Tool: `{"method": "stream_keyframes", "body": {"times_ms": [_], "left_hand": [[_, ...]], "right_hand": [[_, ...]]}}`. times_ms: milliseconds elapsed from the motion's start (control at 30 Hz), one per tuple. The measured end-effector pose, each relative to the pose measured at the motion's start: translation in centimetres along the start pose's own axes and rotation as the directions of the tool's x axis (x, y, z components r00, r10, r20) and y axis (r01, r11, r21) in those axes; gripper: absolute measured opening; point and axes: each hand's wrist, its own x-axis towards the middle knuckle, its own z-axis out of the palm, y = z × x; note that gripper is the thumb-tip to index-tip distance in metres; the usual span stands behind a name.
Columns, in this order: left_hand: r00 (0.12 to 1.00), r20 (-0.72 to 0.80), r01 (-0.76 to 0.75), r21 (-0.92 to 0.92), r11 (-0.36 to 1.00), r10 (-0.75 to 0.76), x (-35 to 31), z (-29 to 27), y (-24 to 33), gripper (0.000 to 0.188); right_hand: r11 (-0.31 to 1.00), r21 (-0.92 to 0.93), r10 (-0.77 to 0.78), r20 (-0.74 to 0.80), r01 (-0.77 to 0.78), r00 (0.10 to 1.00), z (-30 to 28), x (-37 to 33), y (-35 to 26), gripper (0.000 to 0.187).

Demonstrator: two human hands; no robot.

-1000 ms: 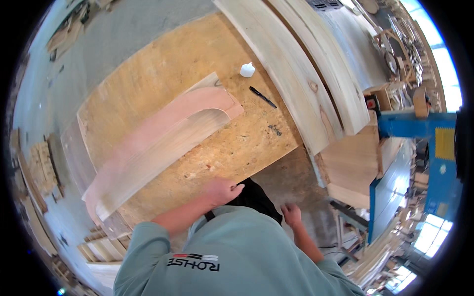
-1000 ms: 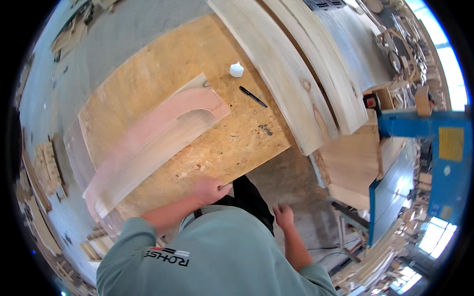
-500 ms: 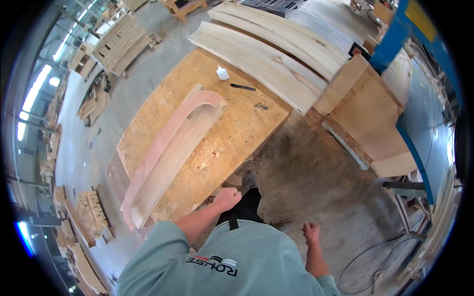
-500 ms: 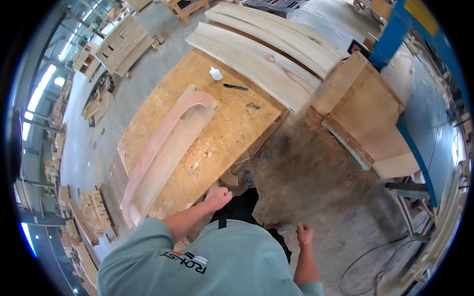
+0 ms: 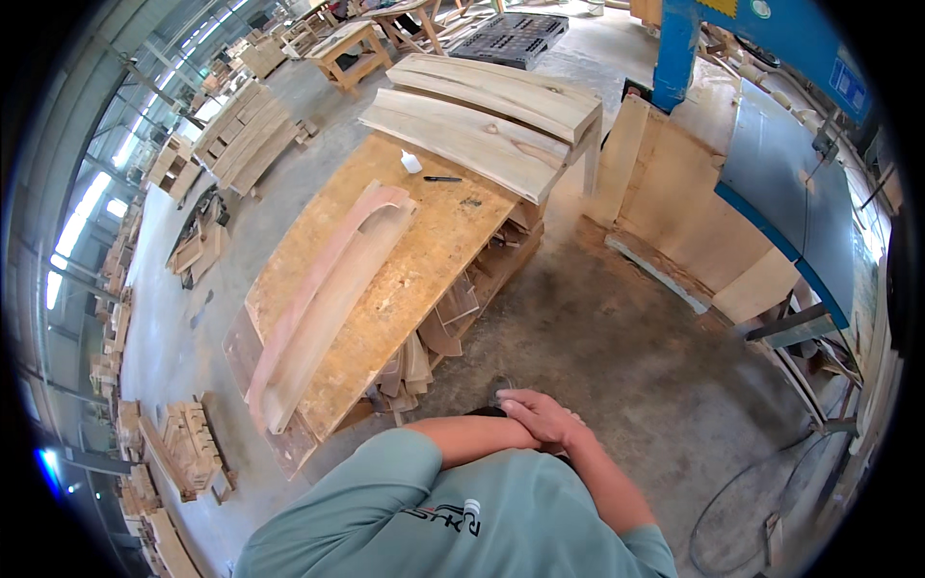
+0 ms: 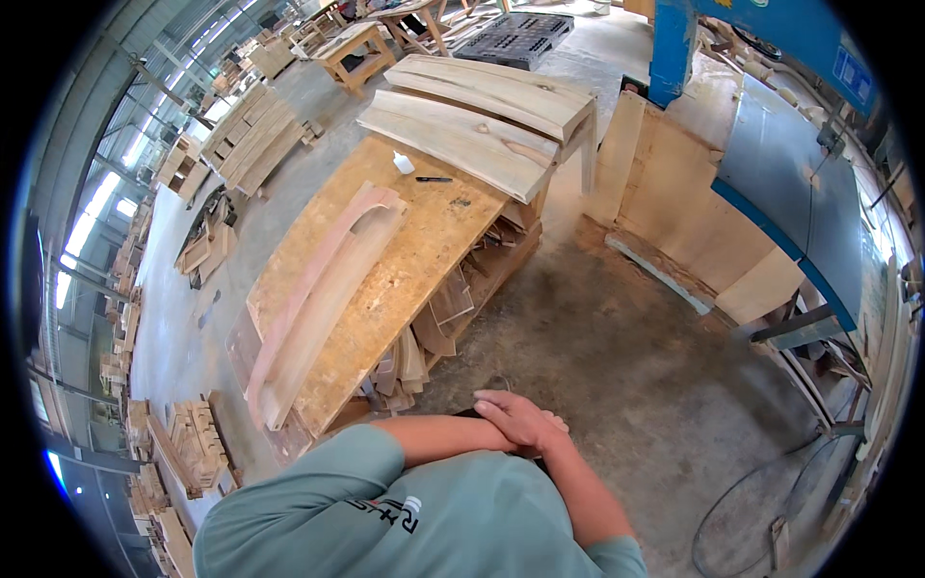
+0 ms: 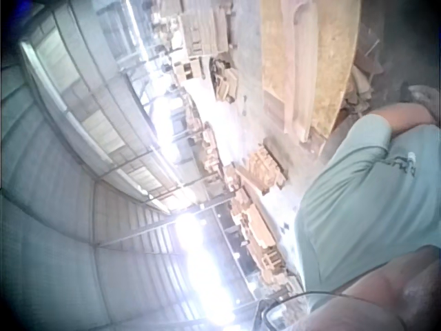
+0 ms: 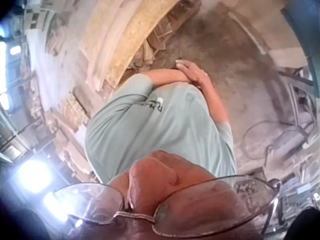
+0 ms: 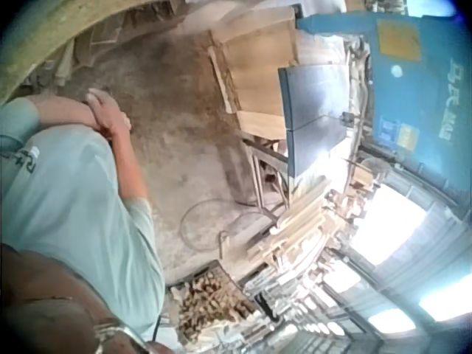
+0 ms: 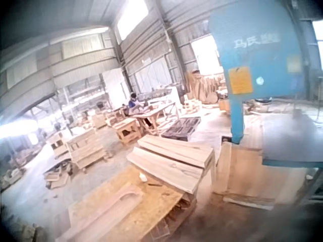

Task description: The person applies glue from a bottle to the edge of a curved wooden component, spreads it with a scraper, and then uses a marker to draw a line on another wooden board while aligning the components.

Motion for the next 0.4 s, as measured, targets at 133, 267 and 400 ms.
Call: {"method": "stream_keyframes", "body": {"times_ms": [133, 267, 400], "left_hand": [[0.99, 0.042, -0.116, -0.272, 0.955, 0.132, 1.6, 1.5, -0.9, 0.037], [0.992, -0.003, -0.12, -0.289, 0.95, 0.125, 1.9, 1.3, -1.6, 0.039], [1.0, -0.02, 0.002, -0.104, 0.995, -0.004, -4.8, -5.6, 6.6, 0.047]], "right_hand": [[0.966, -0.117, 0.249, 0.167, -0.231, 0.954, -0.1, -1.5, 0.8, 0.061], [0.932, -0.096, 0.353, 0.026, -0.35, 0.935, -0.5, -1.8, 2.9, 0.064], [0.896, 0.181, 0.436, -0.176, -0.406, 0.883, -2.9, -4.3, 4.8, 0.063]]}}
